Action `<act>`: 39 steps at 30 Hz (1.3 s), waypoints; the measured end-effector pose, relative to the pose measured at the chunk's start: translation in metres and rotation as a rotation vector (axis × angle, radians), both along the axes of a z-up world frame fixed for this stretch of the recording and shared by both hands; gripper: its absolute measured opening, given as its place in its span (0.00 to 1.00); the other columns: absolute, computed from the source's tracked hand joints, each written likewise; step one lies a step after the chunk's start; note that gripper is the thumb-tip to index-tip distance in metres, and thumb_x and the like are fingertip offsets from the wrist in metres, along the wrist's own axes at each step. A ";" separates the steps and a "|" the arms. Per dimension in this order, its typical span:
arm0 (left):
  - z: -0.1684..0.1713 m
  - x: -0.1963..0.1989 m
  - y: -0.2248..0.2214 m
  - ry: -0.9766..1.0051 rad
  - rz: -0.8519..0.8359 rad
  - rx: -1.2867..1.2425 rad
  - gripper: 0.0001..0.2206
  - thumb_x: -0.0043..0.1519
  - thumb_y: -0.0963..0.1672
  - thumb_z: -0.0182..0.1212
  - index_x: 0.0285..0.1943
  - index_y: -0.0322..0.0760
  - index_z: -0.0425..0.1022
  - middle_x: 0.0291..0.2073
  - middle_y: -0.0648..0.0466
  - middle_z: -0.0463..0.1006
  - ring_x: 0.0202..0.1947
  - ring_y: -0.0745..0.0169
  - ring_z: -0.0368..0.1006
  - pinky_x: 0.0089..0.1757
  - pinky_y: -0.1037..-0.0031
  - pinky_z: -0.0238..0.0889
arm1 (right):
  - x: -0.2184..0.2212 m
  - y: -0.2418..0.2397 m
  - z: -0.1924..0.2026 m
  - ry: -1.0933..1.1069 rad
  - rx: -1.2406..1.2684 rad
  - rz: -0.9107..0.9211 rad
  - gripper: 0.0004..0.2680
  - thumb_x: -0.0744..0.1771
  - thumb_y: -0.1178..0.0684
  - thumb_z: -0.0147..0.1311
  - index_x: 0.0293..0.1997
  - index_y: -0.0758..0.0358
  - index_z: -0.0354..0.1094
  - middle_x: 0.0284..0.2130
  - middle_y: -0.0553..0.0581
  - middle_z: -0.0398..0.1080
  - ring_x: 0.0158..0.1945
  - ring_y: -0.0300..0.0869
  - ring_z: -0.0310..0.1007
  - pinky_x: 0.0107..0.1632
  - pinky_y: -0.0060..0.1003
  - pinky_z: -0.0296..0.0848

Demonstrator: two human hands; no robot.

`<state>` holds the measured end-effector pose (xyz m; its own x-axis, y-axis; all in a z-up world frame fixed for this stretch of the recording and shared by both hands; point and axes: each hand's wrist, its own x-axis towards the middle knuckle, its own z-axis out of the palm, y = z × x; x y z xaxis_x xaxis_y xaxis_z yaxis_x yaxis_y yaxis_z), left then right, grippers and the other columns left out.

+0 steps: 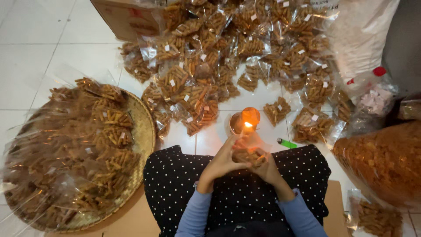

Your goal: The person lights a candle in a metal container using a lighter. They then pick up small plastic bags filled with snack sticks, hold the open edges over the candle flame to heat-seal them, and place the sealed bags on the floor.

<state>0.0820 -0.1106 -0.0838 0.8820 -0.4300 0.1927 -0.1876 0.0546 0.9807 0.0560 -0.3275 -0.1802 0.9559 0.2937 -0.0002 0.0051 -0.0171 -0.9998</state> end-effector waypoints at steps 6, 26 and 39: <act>-0.009 0.005 0.008 -0.026 -0.023 0.060 0.15 0.61 0.42 0.73 0.53 0.34 0.75 0.46 0.51 0.81 0.48 0.66 0.76 0.50 0.72 0.71 | -0.001 -0.006 -0.027 -0.038 0.053 0.033 0.19 0.60 0.55 0.69 0.53 0.63 0.64 0.48 0.53 0.70 0.49 0.38 0.72 0.50 0.34 0.75; -0.007 0.008 0.018 -0.059 -0.023 0.314 0.15 0.69 0.46 0.47 0.51 0.34 0.78 0.37 0.49 0.84 0.31 0.55 0.77 0.39 0.70 0.71 | -0.001 -0.031 -0.053 -0.340 0.040 -0.448 0.20 0.73 0.41 0.42 0.27 0.65 0.63 0.24 0.52 0.64 0.28 0.35 0.58 0.32 0.31 0.58; -0.065 0.024 0.016 0.348 -0.103 -0.042 0.20 0.73 0.50 0.43 0.43 0.30 0.76 0.37 0.51 0.81 0.41 0.63 0.78 0.42 0.70 0.76 | 0.009 -0.018 -0.015 -0.034 0.428 -0.574 0.05 0.67 0.49 0.50 0.41 0.55 0.64 0.25 0.48 0.62 0.23 0.34 0.56 0.26 0.29 0.58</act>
<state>0.1061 -0.0946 -0.1486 0.8502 -0.5183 -0.0920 0.1656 0.0976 0.9813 0.0654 -0.3457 -0.1953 0.9572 -0.2874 0.0348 0.1436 0.3670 -0.9191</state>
